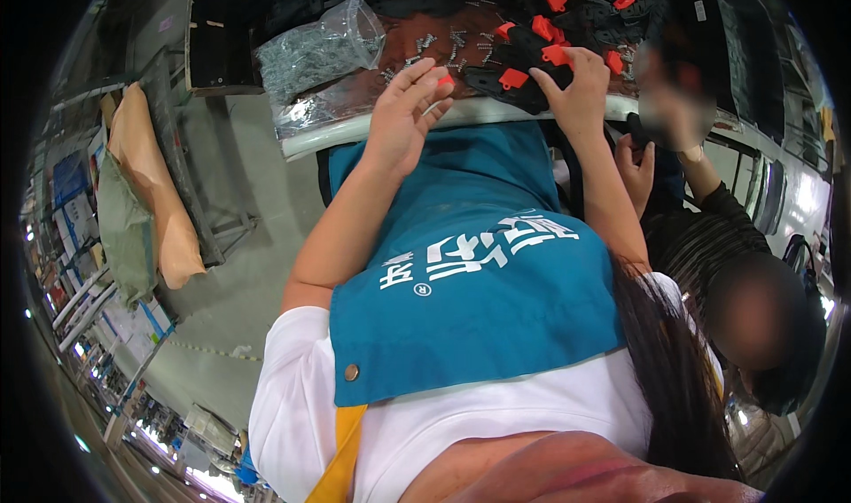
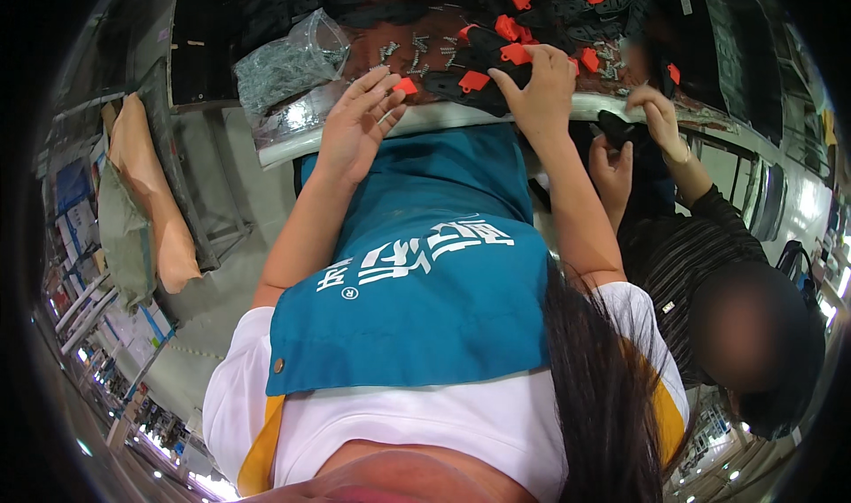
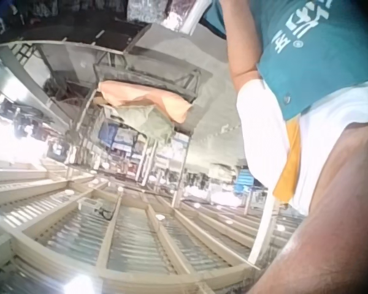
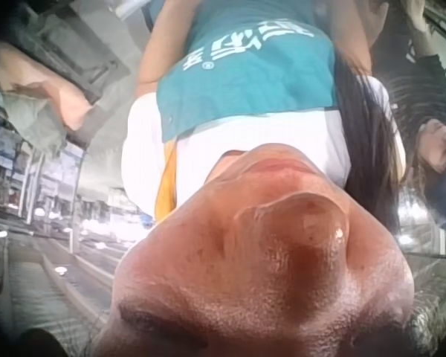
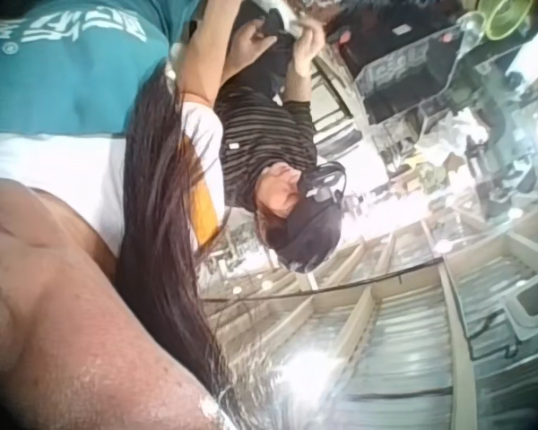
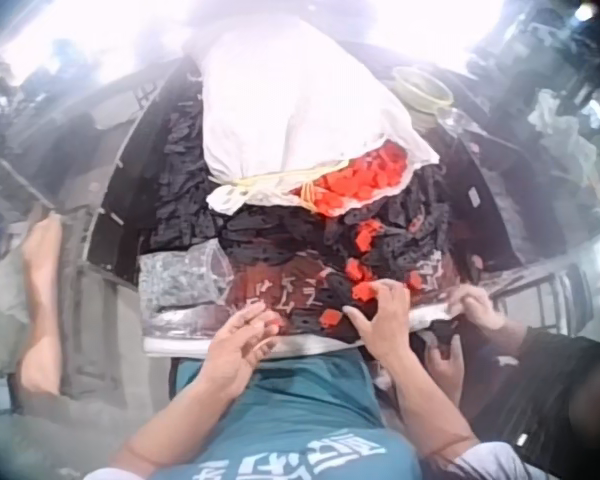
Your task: The person repeatedly picks up small black and red plastic components and fastens them together by hand. They place the assembled units into a black tray on the table. The person continues this repetitive assembly process throughout the clip.
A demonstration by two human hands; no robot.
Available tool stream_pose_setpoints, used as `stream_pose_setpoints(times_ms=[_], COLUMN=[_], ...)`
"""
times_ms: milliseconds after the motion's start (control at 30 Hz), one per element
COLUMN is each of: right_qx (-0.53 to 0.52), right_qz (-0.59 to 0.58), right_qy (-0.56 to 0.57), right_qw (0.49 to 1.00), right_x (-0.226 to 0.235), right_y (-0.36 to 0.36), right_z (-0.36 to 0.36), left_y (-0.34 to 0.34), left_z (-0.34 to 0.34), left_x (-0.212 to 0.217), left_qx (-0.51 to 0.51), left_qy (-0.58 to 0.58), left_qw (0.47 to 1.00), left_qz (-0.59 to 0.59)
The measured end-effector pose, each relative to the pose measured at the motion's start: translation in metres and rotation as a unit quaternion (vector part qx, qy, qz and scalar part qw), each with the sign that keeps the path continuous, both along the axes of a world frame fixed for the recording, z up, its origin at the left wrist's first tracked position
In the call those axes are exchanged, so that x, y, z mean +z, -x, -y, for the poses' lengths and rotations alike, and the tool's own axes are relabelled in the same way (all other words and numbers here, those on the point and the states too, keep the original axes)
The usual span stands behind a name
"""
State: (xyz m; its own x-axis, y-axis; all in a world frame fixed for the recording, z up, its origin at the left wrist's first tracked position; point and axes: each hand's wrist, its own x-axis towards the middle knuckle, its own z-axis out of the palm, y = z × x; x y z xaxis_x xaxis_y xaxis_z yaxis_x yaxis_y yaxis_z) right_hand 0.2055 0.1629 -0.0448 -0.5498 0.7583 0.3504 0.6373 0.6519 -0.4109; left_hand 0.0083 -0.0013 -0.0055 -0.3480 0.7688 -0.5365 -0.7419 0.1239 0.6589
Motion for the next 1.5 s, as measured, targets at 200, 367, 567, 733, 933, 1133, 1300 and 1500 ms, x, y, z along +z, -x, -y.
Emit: stream_pose_setpoints(times_ms=[200,367,567,733,933,1133,1300,1500], right_qx=[0.02,0.199,0.268,0.207,0.244,0.415,0.417,0.261], right_qz=[-0.028,-0.046,0.031,0.212,-0.025,-0.249,-0.179,-0.087], right_qy=[-0.044,-0.029,-0.103,-0.106,-0.081,-0.069,-0.091,-0.076], right_qw=[0.998,0.978,0.957,0.949,0.966,0.872,0.886,0.958], right_x=[0.004,0.015,-0.01,-0.026,0.004,0.033,0.026,0.021], right_y=[0.019,0.073,0.171,0.21,0.17,0.124,0.111,0.117], right_z=[0.006,0.013,-0.008,-0.02,-0.005,0.044,0.056,0.017], left_y=[0.017,0.04,0.04,0.044,0.044,0.033,0.033,0.06], left_z=[-0.002,0.013,0.028,0.039,0.04,0.027,0.023,0.036], left_x=[-0.007,-0.016,-0.012,-0.009,-0.018,-0.005,-0.001,-0.012], left_qx=[0.067,0.192,0.183,0.181,0.132,0.024,0.021,0.152], left_qy=[-0.043,-0.03,-0.039,-0.04,-0.036,-0.088,-0.089,-0.064], left_qw=[0.997,0.98,0.982,0.982,0.99,0.995,0.994,0.984], left_qz=[-0.01,-0.038,-0.012,-0.017,-0.019,0.049,-0.066,-0.072])
